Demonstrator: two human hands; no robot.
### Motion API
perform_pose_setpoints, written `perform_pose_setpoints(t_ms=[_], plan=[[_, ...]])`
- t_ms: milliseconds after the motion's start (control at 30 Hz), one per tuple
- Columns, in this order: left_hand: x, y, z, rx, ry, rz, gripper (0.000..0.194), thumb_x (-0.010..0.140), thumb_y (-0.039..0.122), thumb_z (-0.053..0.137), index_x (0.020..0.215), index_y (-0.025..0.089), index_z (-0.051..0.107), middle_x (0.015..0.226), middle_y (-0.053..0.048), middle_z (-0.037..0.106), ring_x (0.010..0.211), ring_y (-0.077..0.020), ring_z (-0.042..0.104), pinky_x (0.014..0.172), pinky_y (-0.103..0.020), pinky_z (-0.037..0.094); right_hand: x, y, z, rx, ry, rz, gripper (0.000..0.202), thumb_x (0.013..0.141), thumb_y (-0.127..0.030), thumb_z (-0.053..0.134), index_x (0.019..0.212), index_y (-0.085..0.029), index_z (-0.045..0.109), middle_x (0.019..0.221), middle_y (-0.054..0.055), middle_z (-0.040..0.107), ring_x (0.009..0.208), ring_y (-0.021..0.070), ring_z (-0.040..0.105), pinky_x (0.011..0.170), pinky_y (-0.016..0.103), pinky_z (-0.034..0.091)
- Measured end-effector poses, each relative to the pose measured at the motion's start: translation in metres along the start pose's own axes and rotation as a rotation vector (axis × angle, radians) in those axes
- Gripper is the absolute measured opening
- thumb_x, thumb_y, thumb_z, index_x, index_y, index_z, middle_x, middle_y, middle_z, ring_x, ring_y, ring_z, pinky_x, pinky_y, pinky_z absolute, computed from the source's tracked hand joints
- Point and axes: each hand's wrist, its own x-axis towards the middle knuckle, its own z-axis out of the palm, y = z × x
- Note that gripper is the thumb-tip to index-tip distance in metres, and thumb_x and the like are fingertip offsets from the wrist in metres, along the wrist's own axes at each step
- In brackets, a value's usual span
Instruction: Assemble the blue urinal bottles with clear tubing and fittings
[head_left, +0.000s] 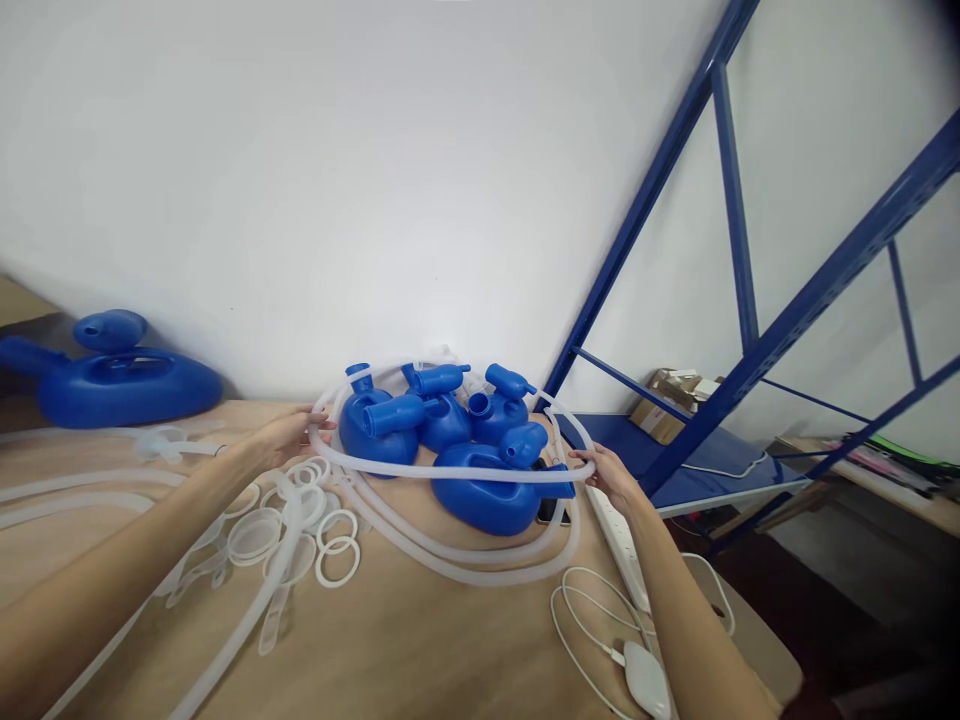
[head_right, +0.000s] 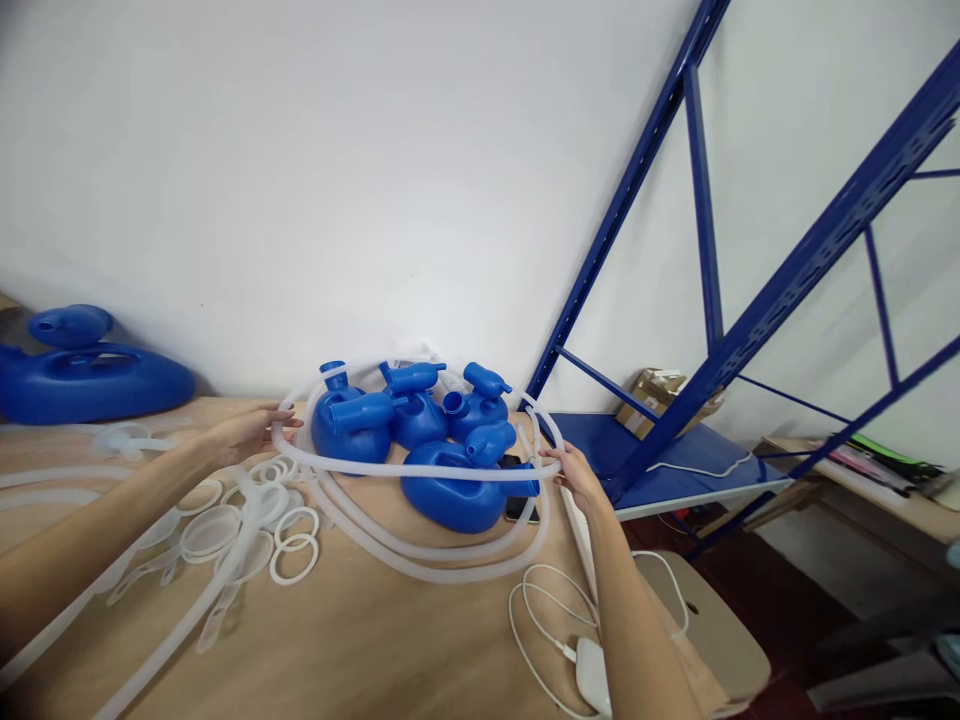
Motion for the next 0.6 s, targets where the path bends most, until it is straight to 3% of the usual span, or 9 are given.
perform_pose_setpoints(t_ms=[67,133,233,333,467,600], plan=[[-0.001,-0.004,-0.005,0.044,0.020,0.029,0.023,0.099,0.024,0.068,0.118,0.013,0.063,0.096,-0.004,0.069,0.068,-0.0123,0.066,0.059,-0.025,0.058,-0.010,-0.006,-0.009,-0.040,-0.072,0.004,0.039,0.070,-0.018,0.074,0.109,-0.016,0.070,0.064,-0.002,0.061,0.051,0.0098,0.047,0.044,0.018,0.034],[-0.005,-0.004,-0.012,0.057,0.045,0.117,0.036,0.092,0.016,0.072,0.126,0.015,0.059,0.093,-0.003,0.069,0.061,-0.0127,0.066,0.056,-0.025,0.058,-0.024,-0.011,-0.018,-0.066,-0.125,-0.002,0.040,0.071,-0.022,0.077,0.110,-0.018,0.070,0.067,-0.002,0.062,0.055,0.0107,0.051,0.048,0.019,0.038],[-0.011,0.001,-0.023,0.038,0.068,0.321,0.059,0.086,0.015,0.074,0.140,0.023,0.051,0.096,-0.001,0.068,0.059,-0.0119,0.068,0.061,-0.027,0.062,-0.046,-0.013,-0.028,-0.129,-0.201,-0.046,0.060,0.072,-0.031,0.083,0.128,-0.021,0.066,0.072,-0.002,0.064,0.058,0.0111,0.053,0.050,0.020,0.037],[-0.009,0.004,-0.028,0.057,0.086,0.463,0.063,0.092,0.021,0.069,0.149,0.029,0.043,0.107,-0.002,0.067,0.066,-0.0107,0.071,0.074,-0.030,0.065,-0.059,-0.005,-0.029,-0.293,-0.270,-0.069,0.081,0.073,-0.038,0.085,0.146,-0.020,0.055,0.073,-0.003,0.064,0.061,0.0128,0.054,0.053,0.021,0.037],[0.011,-0.004,-0.023,0.235,0.115,0.438,0.062,0.101,0.023,0.059,0.156,0.021,0.033,0.112,-0.010,0.069,0.074,-0.0153,0.074,0.076,-0.036,0.066,-0.061,0.013,-0.024,-0.442,-0.197,-0.043,0.085,0.078,-0.043,0.079,0.152,-0.012,0.049,0.076,0.001,0.064,0.063,0.0153,0.055,0.050,0.023,0.035],[0.038,-0.012,-0.012,0.561,0.148,0.426,0.043,0.102,0.036,0.063,0.140,0.017,0.055,0.124,-0.011,0.067,0.097,-0.0220,0.071,0.083,-0.041,0.064,-0.059,0.021,-0.016,-0.448,-0.174,-0.052,0.077,0.083,-0.040,0.069,0.153,-0.014,0.049,0.087,0.005,0.070,0.065,0.0164,0.061,0.051,0.024,0.039]])
